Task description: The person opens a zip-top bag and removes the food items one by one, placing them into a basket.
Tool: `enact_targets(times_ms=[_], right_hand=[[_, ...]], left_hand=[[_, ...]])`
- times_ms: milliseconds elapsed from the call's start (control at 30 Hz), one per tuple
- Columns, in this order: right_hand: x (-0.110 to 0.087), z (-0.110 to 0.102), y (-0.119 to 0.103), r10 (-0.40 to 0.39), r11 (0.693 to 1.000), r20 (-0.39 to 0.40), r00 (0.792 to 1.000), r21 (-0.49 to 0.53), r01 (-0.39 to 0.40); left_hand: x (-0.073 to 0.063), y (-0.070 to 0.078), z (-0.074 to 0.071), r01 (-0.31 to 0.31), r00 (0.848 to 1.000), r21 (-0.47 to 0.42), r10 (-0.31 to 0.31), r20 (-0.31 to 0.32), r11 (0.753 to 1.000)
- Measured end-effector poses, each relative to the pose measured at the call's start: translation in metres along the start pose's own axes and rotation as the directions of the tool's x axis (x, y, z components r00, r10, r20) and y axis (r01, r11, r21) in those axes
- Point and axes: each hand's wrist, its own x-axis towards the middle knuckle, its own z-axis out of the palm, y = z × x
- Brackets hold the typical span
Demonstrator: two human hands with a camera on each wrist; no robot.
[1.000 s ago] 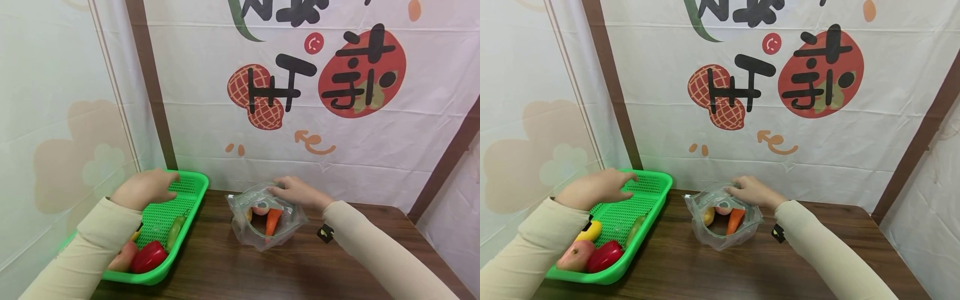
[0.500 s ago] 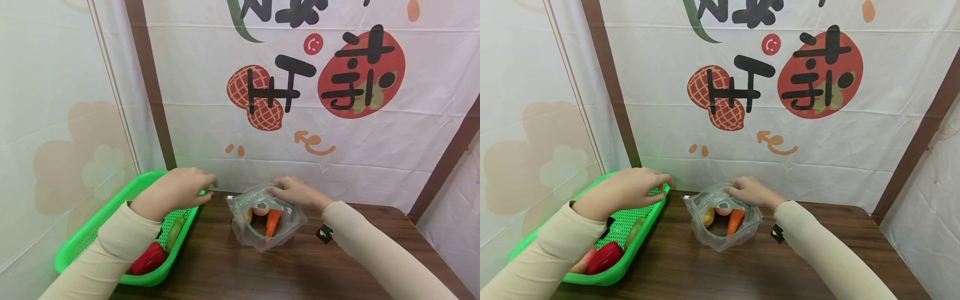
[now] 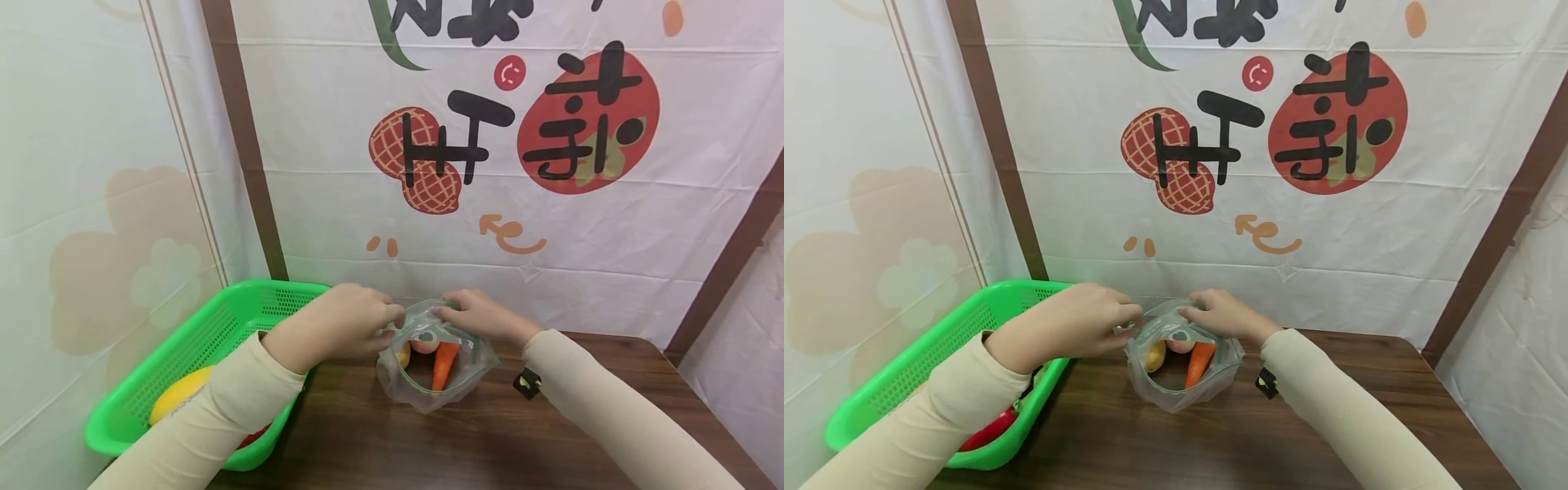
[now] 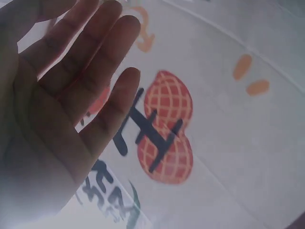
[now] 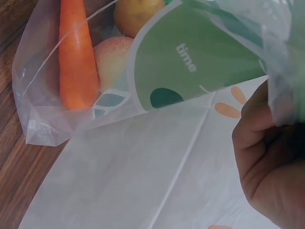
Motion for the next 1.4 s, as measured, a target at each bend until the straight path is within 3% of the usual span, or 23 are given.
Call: enact_targets(times_ms=[167, 367, 500, 667, 767, 900, 1033, 1167, 1267, 1400], right_hand=[[0.0, 0.002, -0.003, -0.001, 1.0, -0.012, 1.0, 0.0, 0.001], [0.002, 0.004, -0.005, 0.006, 1.0, -0.018, 1.0, -0.01, -0.006], [0.003, 0.003, -0.005, 0.007, 1.0, -0.01, 1.0, -0.023, -0.007], [0.005, 0.002, -0.005, -0.001, 1.0, -0.001, 1.0, -0.023, 0.001], [0.006, 0.001, -0.007, -0.017, 1.0, 0.001, 1.0, -0.021, 0.017], [0.007, 0.001, -0.011, -0.044, 0.998, -0.007, 0.999, -0.033, 0.043], [0.009, 0.0, -0.014, -0.065, 0.997, -0.005, 0.998, -0.042, 0.065], [0.009, 0.0, -0.013, -0.081, 0.995, -0.013, 0.997, -0.052, 0.081], [0.008, 0.001, -0.014, -0.08, 0.995, -0.021, 0.997, -0.054, 0.079], [0.008, 0.002, -0.015, -0.076, 0.996, -0.02, 0.997, -0.046, 0.075]], left_hand=[[0.013, 0.011, 0.007, -0.059, 0.997, -0.06, 0.062, 0.037, 0.996], [0.031, 0.024, 0.023, -0.122, 0.992, 0.018, 0.121, 0.024, 0.992], [0.043, 0.032, 0.029, -0.113, 0.993, 0.06, 0.11, 0.049, 0.992], [0.055, 0.04, 0.037, -0.041, 0.991, 0.077, 0.031, 0.133, 0.996], [0.062, 0.044, 0.045, 0.018, 0.976, 0.086, -0.036, 0.213, 0.996], [0.069, 0.049, 0.056, 0.086, 0.937, 0.091, -0.112, 0.331, 0.992], [0.076, 0.051, 0.069, 0.127, 0.905, 0.106, -0.159, 0.395, 0.986], [0.085, 0.05, 0.079, 0.131, 0.893, 0.092, -0.158, 0.422, 0.987], [0.092, 0.048, 0.088, 0.108, 0.887, 0.058, -0.123, 0.444, 0.992], [0.101, 0.047, 0.1, 0.135, 0.868, 0.006, -0.122, 0.482, 0.991]])
